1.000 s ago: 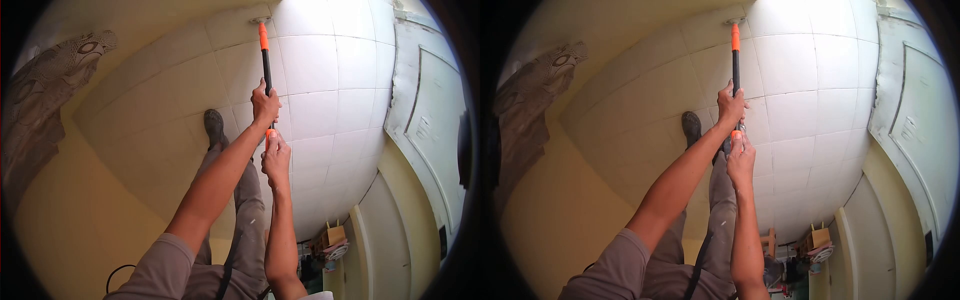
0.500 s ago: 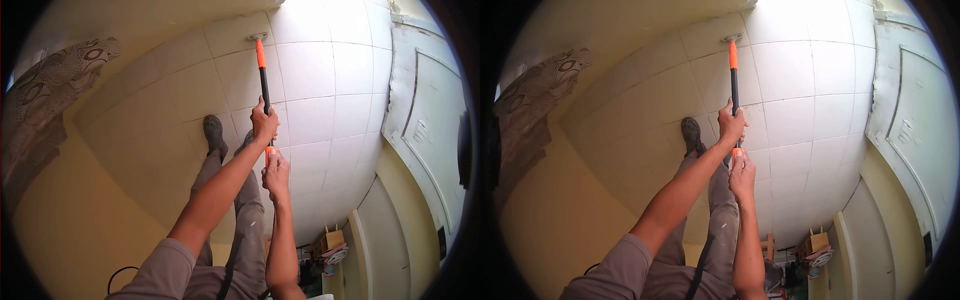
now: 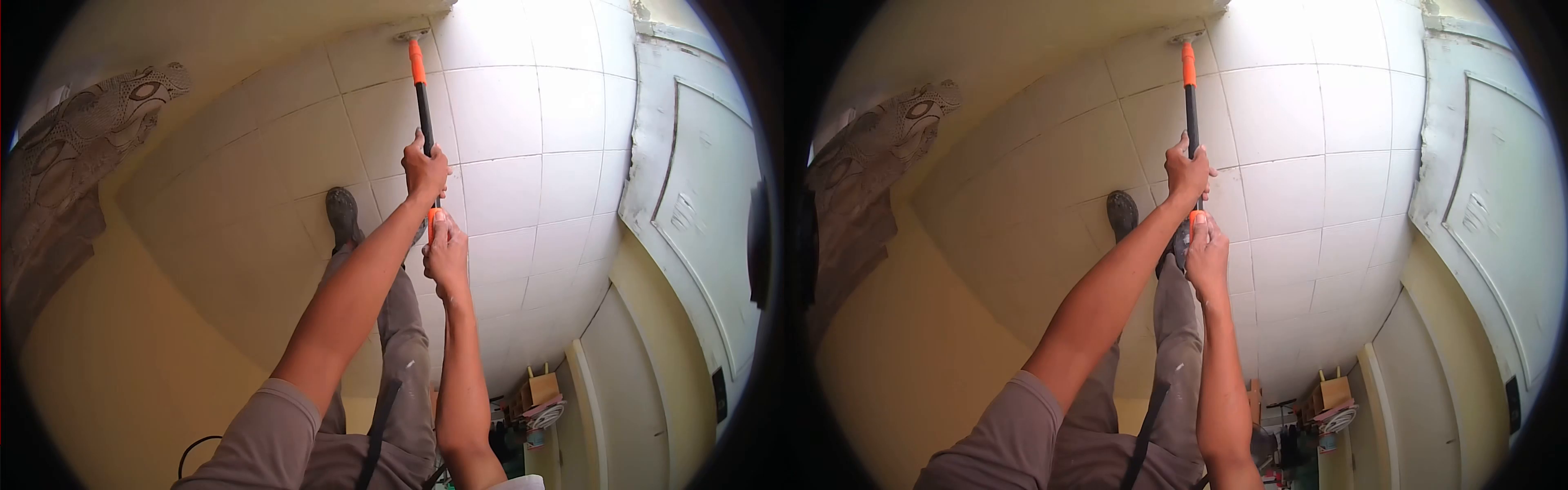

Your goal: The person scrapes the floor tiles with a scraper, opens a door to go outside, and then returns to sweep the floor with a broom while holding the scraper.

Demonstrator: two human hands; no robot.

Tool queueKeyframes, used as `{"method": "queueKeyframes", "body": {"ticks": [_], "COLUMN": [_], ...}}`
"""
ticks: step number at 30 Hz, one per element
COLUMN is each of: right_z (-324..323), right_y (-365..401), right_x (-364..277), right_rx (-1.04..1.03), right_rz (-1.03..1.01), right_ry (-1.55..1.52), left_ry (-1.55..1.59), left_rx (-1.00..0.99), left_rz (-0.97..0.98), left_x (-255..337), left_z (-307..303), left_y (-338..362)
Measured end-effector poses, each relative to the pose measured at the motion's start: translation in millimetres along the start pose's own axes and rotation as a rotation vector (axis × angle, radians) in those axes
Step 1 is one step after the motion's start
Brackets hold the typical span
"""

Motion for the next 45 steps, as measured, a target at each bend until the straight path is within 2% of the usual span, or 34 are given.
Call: {"method": "queueKeyframes", "body": {"ticks": [4,6,9,14,16,17,19,20,23,28,34,38,41,44,45], "right_z": [0.9,2.5,1.4,7.8,4.6,4.7,3.2,2.4,-13.4,-38.7,-35.0,-39.4,-40.2,-37.5,-38.6], "right_y": [6.6,-18.3,-10.0,-26.3,-26.0,-20.2,-18.6,-26.2,-9.5,27.4,12.0,14.1,28.5,23.5,25.0], "right_x": [24.6,32.8,2.1,54.6,45.2,14.2,12.6,32.7,72.8,100.7,58.1,107.5,90.4,60.7,60.9], "right_rx": [0.070,0.064,0.015,0.115,0.084,0.046,0.034,0.063,0.105,0.128,0.059,0.097,0.085,0.036,0.054], "right_rz": [-0.024,-0.150,-0.110,-0.226,-0.169,-0.084,-0.077,-0.165,-0.197,0.001,0.028,-0.125,-0.111,0.055,0.045], "right_ry": [0.024,0.028,0.045,0.086,0.084,0.072,0.065,0.066,0.052,0.014,-0.002,0.047,0.039,-0.025,-0.028], "left_ry": [-0.044,-0.020,0.018,-0.063,-0.038,-0.026,-0.018,-0.045,-0.084,-0.101,-0.038,-0.105,-0.105,-0.072,-0.070], "left_rx": [0.008,-0.001,-0.001,0.005,0.011,0.015,0.029,0.027,0.009,-0.029,-0.020,-0.029,-0.022,-0.011,-0.007], "left_rz": [0.003,-0.005,0.051,0.013,0.051,0.070,0.064,0.067,0.025,-0.035,-0.029,-0.025,-0.044,-0.040,-0.043], "left_x": [-7.5,0.1,9.5,-12.5,-4.3,-0.1,-6.0,-10.1,-38.7,-71.4,-48.4,-70.1,-69.8,-53.7,-50.2], "left_z": [-6.6,0.3,7.3,-2.5,2.7,5.6,9.2,9.4,3.4,-2.4,13.2,-3.9,-4.1,2.1,4.1], "left_y": [2.8,-4.9,-15.1,-3.8,-9.4,-16.0,-18.6,-15.8,12.4,54.1,30.7,52.2,50.5,43.4,41.7]}}
Point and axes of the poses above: each hand's wrist, its own y-axis away from the middle knuckle, its own z-axis out of the palm, x = y × z, the point moved 1 cm from there along -y, towards the middle knuckle, and after that the axes turned 12 degrees about x, right-handed, at the moved point
